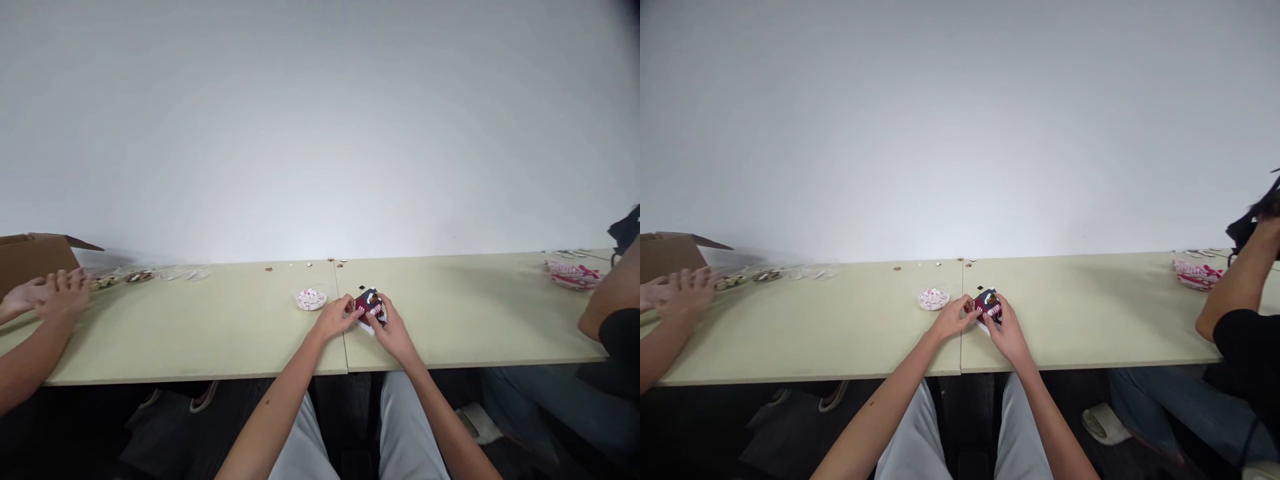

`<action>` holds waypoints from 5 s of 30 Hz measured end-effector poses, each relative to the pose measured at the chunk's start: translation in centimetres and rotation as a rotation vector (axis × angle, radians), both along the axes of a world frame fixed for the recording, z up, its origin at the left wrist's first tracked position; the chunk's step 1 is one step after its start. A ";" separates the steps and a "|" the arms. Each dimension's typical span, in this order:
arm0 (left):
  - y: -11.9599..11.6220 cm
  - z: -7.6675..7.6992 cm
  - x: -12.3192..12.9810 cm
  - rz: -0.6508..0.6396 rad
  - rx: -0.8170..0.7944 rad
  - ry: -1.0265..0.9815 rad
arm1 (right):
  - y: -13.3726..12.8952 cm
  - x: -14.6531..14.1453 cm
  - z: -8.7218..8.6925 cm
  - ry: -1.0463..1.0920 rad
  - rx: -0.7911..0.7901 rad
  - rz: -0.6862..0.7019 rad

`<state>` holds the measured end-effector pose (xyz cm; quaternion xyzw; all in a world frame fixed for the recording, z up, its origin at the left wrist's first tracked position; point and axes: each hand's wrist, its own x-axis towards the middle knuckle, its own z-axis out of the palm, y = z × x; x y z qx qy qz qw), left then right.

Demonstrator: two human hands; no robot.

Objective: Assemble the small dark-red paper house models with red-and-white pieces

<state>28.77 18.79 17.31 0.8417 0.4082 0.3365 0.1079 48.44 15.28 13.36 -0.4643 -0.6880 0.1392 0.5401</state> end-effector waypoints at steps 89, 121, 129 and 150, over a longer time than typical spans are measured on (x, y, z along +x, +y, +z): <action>-0.5 0.5 0.1 -0.097 -0.019 -0.091 | 0.5 0.1 -0.7 -0.083 0.067 0.043; 0.6 -0.4 0.0 0.027 0.100 -0.088 | 0.4 0.3 -0.3 -0.074 0.059 -0.006; 0.8 -0.7 0.0 -0.030 0.128 -0.056 | 0.3 0.2 -0.3 -0.095 0.062 0.010; 0.9 -0.6 -0.1 -0.054 0.121 -0.053 | 0.1 0.2 0.1 -0.080 0.084 0.011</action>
